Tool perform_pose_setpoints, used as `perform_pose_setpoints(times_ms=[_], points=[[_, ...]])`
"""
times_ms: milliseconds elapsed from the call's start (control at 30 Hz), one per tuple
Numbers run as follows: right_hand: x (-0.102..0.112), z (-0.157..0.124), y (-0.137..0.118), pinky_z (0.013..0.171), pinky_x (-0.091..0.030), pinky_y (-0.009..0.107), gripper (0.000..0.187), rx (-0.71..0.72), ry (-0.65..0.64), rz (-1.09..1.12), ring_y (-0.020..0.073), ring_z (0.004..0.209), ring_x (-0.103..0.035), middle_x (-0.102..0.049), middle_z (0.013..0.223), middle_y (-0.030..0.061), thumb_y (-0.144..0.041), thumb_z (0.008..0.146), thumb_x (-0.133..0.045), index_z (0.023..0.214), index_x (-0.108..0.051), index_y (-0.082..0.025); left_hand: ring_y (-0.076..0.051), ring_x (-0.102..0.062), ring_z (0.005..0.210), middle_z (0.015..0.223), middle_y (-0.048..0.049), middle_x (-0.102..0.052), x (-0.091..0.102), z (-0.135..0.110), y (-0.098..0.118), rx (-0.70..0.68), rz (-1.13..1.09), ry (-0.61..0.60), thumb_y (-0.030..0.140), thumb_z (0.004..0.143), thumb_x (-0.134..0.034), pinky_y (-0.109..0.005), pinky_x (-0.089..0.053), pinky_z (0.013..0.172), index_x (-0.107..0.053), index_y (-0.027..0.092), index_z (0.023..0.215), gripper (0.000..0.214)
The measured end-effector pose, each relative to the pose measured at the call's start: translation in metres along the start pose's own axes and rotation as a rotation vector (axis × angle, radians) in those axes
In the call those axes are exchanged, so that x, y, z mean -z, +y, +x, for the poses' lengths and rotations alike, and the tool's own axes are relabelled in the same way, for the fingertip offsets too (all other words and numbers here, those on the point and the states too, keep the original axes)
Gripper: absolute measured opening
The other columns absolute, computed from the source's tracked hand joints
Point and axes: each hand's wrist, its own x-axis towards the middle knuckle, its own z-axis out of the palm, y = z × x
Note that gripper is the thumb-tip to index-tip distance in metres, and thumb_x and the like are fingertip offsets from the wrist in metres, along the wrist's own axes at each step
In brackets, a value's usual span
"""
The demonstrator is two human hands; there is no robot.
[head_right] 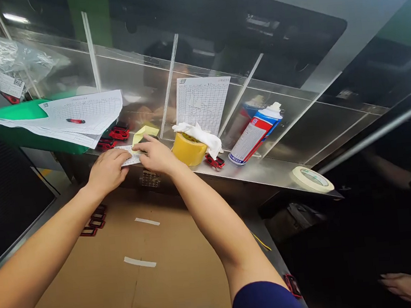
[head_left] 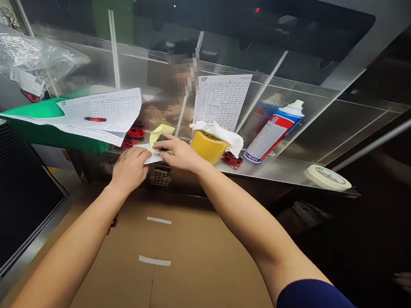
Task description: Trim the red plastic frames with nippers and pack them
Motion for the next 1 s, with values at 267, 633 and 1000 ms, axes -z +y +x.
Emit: perform_pose_setpoints(times_ms=[267, 633, 1000], points=[[-0.017, 0.047, 0.013, 0.125, -0.014, 0.058, 0.030, -0.104, -0.137, -0.160, 0.0315, 0.152, -0.027, -0.057, 0.147, 0.0004, -0.035, 0.097, -0.057, 0.121, -0.074, -0.028, -0.034, -0.056, 0.120, 0.124, -0.0126, -0.066, 0.016, -0.011, 0.006, 0.011, 0.037, -0.008, 0.021, 0.084, -0.056, -0.047, -0.043, 0.109, -0.068, 0.016, 0.121, 0.039], [-0.018, 0.038, 0.020, 0.123, -0.011, 0.064, 0.030, -0.118, -0.078, -0.109, 0.0318, 0.152, -0.027, -0.052, 0.152, 0.0038, -0.022, 0.090, -0.059, 0.113, -0.076, -0.026, -0.042, -0.054, 0.121, 0.130, -0.0145, -0.066, 0.022, 0.022, 0.011, 0.258, 0.008, -0.196, 0.044, 0.086, -0.059, -0.058, -0.045, 0.098, -0.070, 0.020, 0.113, 0.037], [0.000, 0.024, 0.013, 0.125, -0.020, 0.054, 0.028, 0.041, 0.022, -0.107, 0.0288, 0.149, -0.035, -0.061, 0.143, 0.0035, -0.014, 0.084, -0.061, 0.105, -0.078, -0.023, -0.034, -0.067, 0.097, 0.095, -0.0165, -0.072, 0.019, 0.007, 0.038, 0.056, 0.122, -0.063, 0.024, 0.090, -0.053, -0.048, -0.050, 0.090, -0.069, 0.014, 0.100, 0.022]])
